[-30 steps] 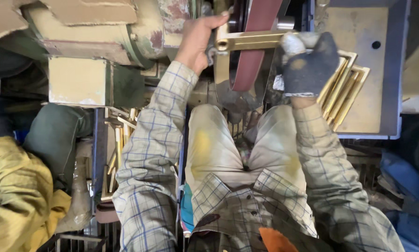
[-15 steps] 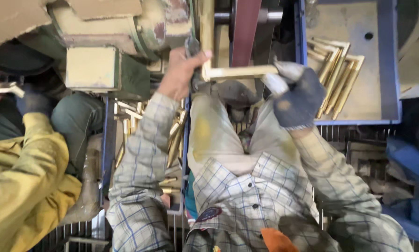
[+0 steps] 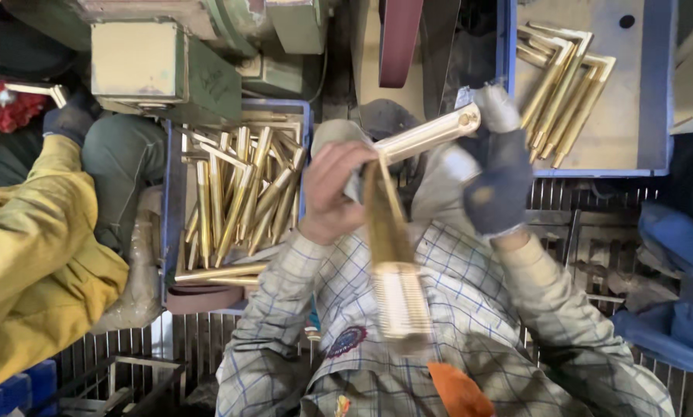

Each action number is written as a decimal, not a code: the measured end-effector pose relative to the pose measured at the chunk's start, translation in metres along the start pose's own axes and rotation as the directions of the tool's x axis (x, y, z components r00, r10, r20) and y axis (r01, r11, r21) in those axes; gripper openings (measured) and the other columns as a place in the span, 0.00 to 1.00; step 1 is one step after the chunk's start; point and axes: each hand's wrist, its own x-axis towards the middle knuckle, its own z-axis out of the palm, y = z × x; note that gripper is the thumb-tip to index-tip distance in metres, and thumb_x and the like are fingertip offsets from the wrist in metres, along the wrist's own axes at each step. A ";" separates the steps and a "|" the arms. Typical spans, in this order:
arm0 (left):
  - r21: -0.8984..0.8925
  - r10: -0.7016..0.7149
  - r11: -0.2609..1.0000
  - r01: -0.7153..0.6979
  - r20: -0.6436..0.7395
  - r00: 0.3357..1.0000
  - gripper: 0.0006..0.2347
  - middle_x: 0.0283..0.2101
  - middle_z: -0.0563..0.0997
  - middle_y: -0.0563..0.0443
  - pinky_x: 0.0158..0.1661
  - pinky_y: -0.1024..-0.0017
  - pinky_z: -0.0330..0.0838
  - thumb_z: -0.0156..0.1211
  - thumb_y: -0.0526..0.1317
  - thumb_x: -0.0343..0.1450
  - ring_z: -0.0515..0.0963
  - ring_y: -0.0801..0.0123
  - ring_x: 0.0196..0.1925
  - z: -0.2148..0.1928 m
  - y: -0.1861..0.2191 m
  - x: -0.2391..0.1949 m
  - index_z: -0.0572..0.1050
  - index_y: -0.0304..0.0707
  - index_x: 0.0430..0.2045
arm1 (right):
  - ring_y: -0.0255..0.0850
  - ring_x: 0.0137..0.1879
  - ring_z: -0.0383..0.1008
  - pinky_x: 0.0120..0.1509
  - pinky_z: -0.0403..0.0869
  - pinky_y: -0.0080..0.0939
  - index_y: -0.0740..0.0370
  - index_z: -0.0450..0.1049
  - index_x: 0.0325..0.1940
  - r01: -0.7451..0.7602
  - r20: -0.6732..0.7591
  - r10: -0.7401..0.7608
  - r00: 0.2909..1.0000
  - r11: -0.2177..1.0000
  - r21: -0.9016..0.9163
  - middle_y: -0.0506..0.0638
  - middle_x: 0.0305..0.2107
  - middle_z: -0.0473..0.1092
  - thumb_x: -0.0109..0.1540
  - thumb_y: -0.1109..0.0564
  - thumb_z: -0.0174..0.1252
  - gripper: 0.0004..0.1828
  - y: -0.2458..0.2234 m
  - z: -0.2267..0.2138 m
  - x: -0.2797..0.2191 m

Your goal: The person holds L-shaped brass parts with gloved hands and applies them to a belt sander to polish the edges, then places the finished parts into a blue bin. They repeat this for multiple parts one by one.

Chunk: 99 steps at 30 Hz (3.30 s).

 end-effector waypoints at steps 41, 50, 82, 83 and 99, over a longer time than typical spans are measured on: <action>-0.620 -0.721 0.265 0.739 0.380 0.579 0.15 0.44 0.83 0.53 0.50 0.67 0.78 0.54 0.51 0.76 0.82 0.69 0.47 -0.031 -0.088 0.032 0.76 0.40 0.46 | 0.63 0.60 0.74 0.65 0.75 0.65 0.66 0.70 0.54 -0.646 0.780 0.406 0.476 -0.440 0.624 0.66 0.51 0.73 0.61 0.62 0.64 0.18 0.055 0.036 -0.086; -0.673 -0.580 -0.289 0.681 0.688 0.435 0.08 0.43 0.77 0.56 0.41 0.70 0.66 0.58 0.43 0.83 0.73 0.71 0.41 0.125 -0.190 -0.111 0.74 0.41 0.51 | 0.56 0.57 0.76 0.61 0.77 0.64 0.64 0.71 0.55 -0.655 0.794 0.451 0.407 -0.462 0.598 0.60 0.50 0.73 0.60 0.61 0.66 0.20 0.048 0.062 -0.066; -0.457 -0.768 0.166 0.874 0.495 0.405 0.21 0.62 0.73 0.45 0.68 0.59 0.59 0.56 0.47 0.79 0.67 0.59 0.67 0.172 -0.271 -0.103 0.70 0.32 0.63 | 0.49 0.60 0.73 0.69 0.75 0.62 0.70 0.69 0.61 -0.635 0.604 0.602 0.522 -0.198 0.746 0.57 0.52 0.71 0.66 0.66 0.57 0.18 0.166 0.212 -0.020; -0.459 -0.771 0.162 0.873 0.493 0.402 0.21 0.62 0.73 0.45 0.67 0.59 0.59 0.56 0.47 0.79 0.67 0.59 0.67 0.170 -0.273 -0.105 0.70 0.32 0.62 | 0.49 0.60 0.73 0.69 0.75 0.62 0.70 0.69 0.60 -0.663 0.592 0.594 0.546 -0.126 0.738 0.57 0.51 0.71 0.66 0.65 0.57 0.18 0.166 0.213 -0.018; -0.481 -0.789 0.107 0.870 0.491 0.369 0.18 0.58 0.73 0.44 0.64 0.58 0.60 0.57 0.42 0.79 0.68 0.57 0.62 0.151 -0.286 -0.114 0.70 0.30 0.61 | 0.56 0.54 0.76 0.64 0.79 0.66 0.69 0.73 0.53 -0.541 0.668 0.703 0.244 -0.473 0.695 0.58 0.46 0.72 0.65 0.65 0.57 0.12 0.203 0.243 -0.007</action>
